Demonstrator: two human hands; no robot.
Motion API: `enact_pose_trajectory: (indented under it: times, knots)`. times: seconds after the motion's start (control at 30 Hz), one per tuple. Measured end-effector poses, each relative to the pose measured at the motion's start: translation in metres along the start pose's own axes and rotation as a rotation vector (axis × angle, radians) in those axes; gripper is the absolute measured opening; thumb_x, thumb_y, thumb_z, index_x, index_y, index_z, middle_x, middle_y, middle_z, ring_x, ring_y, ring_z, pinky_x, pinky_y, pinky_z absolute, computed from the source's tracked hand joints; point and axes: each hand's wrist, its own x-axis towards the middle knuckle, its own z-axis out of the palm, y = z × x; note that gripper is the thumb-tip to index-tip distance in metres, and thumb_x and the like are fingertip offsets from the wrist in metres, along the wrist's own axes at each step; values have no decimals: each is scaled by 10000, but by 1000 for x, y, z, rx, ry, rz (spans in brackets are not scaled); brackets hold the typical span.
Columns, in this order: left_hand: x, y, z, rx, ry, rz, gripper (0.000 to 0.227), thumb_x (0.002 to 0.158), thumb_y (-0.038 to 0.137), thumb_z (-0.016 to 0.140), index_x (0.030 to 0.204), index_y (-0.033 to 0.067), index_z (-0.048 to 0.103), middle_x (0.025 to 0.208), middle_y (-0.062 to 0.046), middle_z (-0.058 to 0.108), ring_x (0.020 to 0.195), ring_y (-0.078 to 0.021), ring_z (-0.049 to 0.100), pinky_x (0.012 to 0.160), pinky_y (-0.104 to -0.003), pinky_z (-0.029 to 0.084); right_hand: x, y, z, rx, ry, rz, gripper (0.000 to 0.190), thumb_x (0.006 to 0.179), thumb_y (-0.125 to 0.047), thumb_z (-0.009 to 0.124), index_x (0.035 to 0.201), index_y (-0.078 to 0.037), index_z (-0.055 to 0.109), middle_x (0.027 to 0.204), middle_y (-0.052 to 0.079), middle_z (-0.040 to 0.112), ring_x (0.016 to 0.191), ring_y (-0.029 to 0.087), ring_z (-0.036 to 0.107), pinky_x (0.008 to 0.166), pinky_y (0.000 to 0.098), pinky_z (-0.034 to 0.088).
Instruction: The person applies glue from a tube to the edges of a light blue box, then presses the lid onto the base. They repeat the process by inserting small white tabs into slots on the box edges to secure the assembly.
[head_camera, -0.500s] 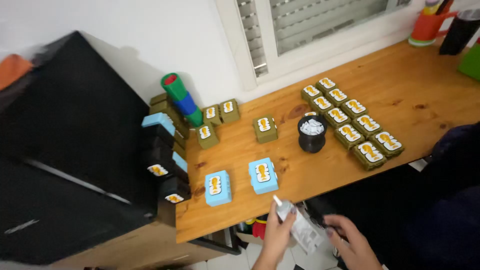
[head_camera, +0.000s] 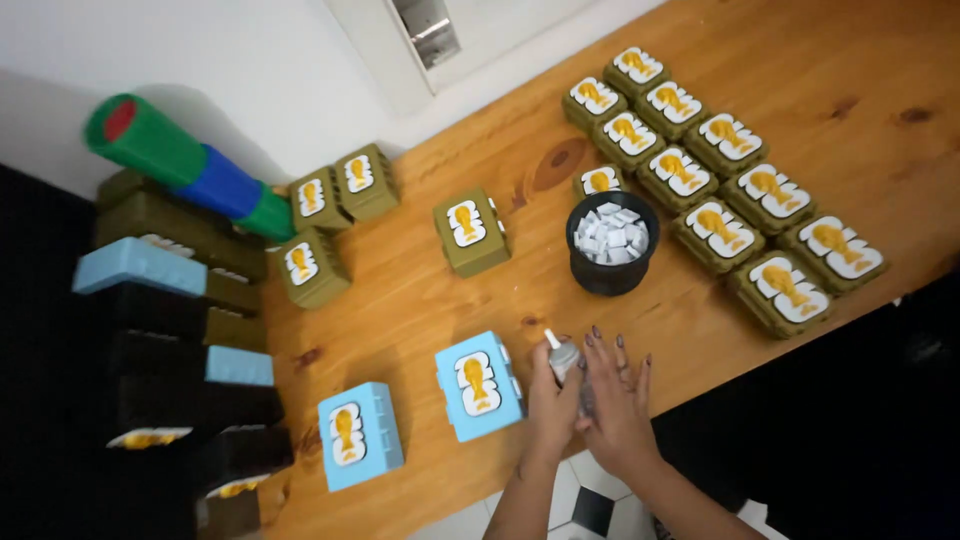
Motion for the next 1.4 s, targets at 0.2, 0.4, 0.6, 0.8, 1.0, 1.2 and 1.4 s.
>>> enact_pose_trajectory:
  times: [0.2,0.4,0.6,0.8,1.0,1.2,1.4]
  knots:
    - [31,-27,-2,-168,-57,-92,362,1010,288,467,1337,141,514,1330,-90,650,1185,-240,638,995,-344,484,-9,30,48,-331,-52,3,1029,868,-783,183,1609,-72,126,1704,125,101,1508,440,191,1080,804,-26]
    - [49,-17,-3,-333,-74,-55,291,1022,328,465,1167,92,555,1251,-57,681,1136,-185,627,999,-324,475,-8,19,49,-479,-57,0,1062,810,-676,461,1574,8,186,1691,207,111,1471,437,263,1096,774,56]
    - [55,-34,1,-556,-159,-127,236,1049,230,505,945,29,570,815,-94,662,716,-158,624,689,-270,524,-34,16,60,-567,28,0,1101,848,-830,95,1558,-6,269,1675,203,206,1521,413,245,1078,809,108]
    - [46,-53,11,-585,-57,92,260,1048,166,459,864,11,557,779,-90,647,715,-170,599,724,-296,533,-56,43,80,-546,155,-47,1021,893,-799,89,1486,-42,432,1610,205,362,1463,459,371,1067,847,128]
    - [37,-51,17,-846,-96,57,285,1078,193,425,861,17,484,742,-121,587,683,-241,634,709,-355,567,-133,49,58,435,735,675,733,1077,-512,193,1431,89,419,1372,235,508,1079,289,505,988,398,410]
    - [47,-71,22,-883,-135,57,300,1084,228,422,874,22,484,760,-121,580,688,-231,629,704,-351,566,-70,26,61,1263,723,1543,960,962,-786,76,1280,-9,541,1199,173,629,996,264,584,838,390,452]
    - [45,-56,19,-823,-115,16,310,1074,231,415,858,21,488,762,-133,586,696,-250,643,706,-370,580,-34,50,93,1040,1111,1633,699,1036,-613,316,1255,-25,624,1235,95,689,976,202,679,784,282,526]
